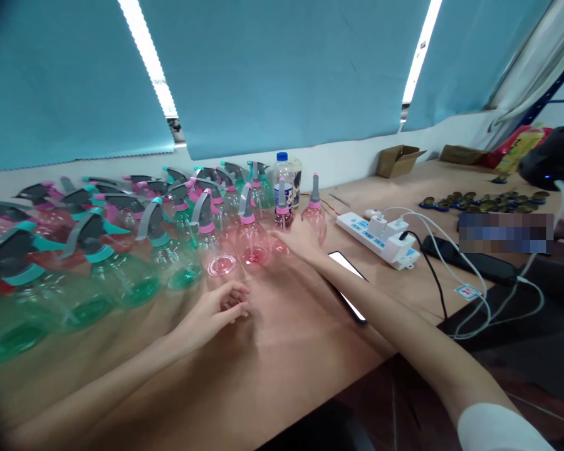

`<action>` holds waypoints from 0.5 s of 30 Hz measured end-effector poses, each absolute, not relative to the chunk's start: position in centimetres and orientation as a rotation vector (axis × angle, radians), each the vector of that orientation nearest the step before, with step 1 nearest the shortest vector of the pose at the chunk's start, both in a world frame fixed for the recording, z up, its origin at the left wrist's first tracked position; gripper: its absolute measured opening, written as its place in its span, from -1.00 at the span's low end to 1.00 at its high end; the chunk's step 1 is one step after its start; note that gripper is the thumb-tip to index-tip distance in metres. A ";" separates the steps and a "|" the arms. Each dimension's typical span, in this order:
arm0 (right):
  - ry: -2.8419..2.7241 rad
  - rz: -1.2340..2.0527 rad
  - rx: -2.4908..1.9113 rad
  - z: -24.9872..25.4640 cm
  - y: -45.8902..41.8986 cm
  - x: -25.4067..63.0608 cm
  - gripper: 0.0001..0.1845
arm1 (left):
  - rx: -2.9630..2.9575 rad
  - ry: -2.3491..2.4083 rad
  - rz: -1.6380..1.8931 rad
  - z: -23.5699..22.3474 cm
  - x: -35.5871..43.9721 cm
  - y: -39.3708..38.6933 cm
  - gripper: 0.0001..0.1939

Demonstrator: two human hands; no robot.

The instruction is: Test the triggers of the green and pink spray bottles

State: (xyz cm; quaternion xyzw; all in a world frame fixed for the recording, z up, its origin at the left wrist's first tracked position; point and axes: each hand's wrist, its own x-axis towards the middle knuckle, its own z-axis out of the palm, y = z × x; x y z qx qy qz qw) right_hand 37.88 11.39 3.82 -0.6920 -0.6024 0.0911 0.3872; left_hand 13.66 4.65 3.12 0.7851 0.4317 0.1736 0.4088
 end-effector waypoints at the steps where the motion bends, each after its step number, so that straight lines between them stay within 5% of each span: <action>1: -1.527 0.228 -1.789 3.8 11.5 37.7 -0.31 | 1.981 1.087 0.439 3.2 13.6 4.5 -0.80; 15: -1.548 0.184 -1.879 3.8 10.4 38.0 -0.35 | 1.968 1.077 0.525 3.9 14.4 4.3 -0.81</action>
